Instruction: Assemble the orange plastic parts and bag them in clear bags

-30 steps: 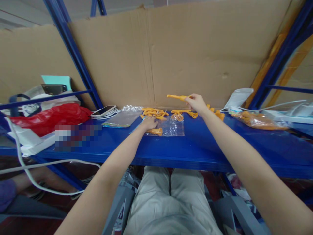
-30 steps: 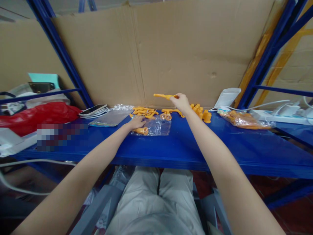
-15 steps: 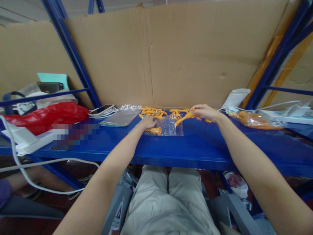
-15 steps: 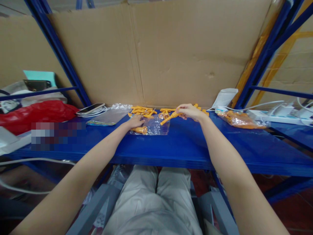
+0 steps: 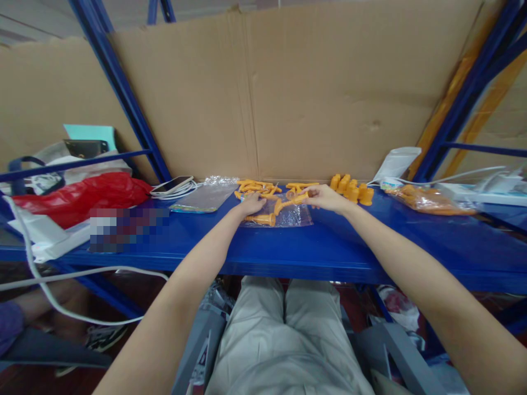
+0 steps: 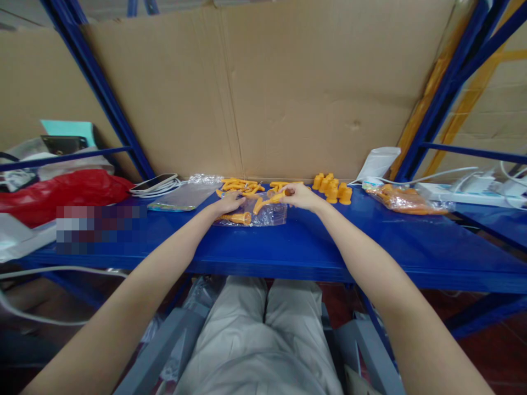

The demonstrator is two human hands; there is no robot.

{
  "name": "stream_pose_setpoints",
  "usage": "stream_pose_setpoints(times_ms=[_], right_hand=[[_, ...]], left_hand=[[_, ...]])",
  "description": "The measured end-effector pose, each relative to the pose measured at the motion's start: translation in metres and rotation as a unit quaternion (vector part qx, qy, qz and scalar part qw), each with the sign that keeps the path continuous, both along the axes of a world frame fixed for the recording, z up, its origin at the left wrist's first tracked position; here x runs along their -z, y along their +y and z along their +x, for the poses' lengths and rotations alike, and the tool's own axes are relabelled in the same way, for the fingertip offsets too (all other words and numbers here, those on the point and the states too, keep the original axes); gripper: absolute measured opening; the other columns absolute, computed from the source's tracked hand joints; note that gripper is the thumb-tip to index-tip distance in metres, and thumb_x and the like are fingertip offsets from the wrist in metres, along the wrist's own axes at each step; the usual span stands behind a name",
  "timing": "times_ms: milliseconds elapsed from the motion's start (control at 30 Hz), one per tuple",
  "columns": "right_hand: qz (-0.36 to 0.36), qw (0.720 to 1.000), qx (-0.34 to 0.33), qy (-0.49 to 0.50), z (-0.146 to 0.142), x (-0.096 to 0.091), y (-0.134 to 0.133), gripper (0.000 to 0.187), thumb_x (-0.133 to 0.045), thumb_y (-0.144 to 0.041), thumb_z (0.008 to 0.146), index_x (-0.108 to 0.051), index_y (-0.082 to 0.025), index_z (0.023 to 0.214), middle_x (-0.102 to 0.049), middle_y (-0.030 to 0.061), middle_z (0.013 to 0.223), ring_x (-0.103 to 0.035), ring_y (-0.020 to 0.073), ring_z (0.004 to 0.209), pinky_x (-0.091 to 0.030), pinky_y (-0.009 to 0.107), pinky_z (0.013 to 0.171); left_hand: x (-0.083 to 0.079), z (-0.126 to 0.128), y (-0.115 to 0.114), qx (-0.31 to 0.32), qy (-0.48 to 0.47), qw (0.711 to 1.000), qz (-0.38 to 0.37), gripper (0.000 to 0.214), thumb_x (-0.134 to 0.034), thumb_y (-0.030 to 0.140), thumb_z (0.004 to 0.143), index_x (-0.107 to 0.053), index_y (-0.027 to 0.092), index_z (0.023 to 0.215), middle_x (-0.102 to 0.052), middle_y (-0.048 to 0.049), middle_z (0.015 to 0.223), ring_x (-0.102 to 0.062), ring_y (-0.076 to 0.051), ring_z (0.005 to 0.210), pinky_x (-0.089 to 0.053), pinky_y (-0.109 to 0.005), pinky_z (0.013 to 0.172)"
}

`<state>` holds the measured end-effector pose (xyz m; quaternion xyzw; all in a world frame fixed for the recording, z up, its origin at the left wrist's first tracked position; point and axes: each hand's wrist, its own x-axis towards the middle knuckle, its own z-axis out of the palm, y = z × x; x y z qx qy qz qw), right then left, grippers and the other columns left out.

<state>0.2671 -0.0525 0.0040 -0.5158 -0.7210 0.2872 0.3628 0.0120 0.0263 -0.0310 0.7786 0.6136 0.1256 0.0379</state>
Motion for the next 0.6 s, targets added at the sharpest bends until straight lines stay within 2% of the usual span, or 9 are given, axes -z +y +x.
stream_pose_setpoints(times_ms=[167,333,433,600], right_hand=[[-0.03,0.998,0.009,0.056,-0.017,0.011,-0.001,0.021,-0.071,-0.023,0.079,-0.068,-0.014,0.097,-0.057,-0.0032,0.06,-0.047,0.0068,0.046,-0.042,0.021,0.046],[-0.069,0.984,0.056,0.153,-0.027,0.009,-0.009,0.023,-0.075,-0.024,0.077,-0.059,-0.015,0.091,-0.062,-0.0012,0.063,-0.048,0.0069,0.039,-0.04,0.02,0.034],[-0.114,0.979,0.058,0.159,-0.03,0.006,-0.013,0.019,-0.074,-0.014,0.076,-0.056,-0.015,0.083,-0.059,-0.0024,0.059,-0.051,0.0072,0.04,-0.042,0.018,0.035],[-0.203,0.966,0.005,0.162,-0.028,0.005,-0.018,0.012,-0.069,-0.009,0.078,-0.058,-0.014,0.077,-0.059,-0.0017,0.058,-0.054,0.0069,0.047,-0.051,0.017,0.044]], left_hand=[[0.003,0.001,0.002,0.017,-0.02,1.0,-0.002,0.051,-0.038,0.04,0.094,-0.051,0.014,0.136,-0.048,-0.0144,0.147,-0.045,-0.024,0.136,-0.036,-0.035,0.11],[0.002,0.004,-0.001,0.002,-0.022,1.0,-0.012,0.056,-0.035,0.044,0.095,-0.048,0.011,0.138,-0.044,-0.0179,0.149,-0.041,-0.026,0.139,-0.034,-0.036,0.111],[0.001,0.005,-0.002,0.008,-0.025,1.0,-0.012,0.054,-0.034,0.045,0.096,-0.048,0.013,0.137,-0.044,-0.0164,0.149,-0.041,-0.026,0.139,-0.033,-0.037,0.111],[0.006,0.003,0.003,0.033,-0.033,0.999,-0.004,0.052,-0.034,0.045,0.096,-0.051,0.014,0.133,-0.05,-0.0155,0.145,-0.045,-0.024,0.135,-0.036,-0.036,0.109]])
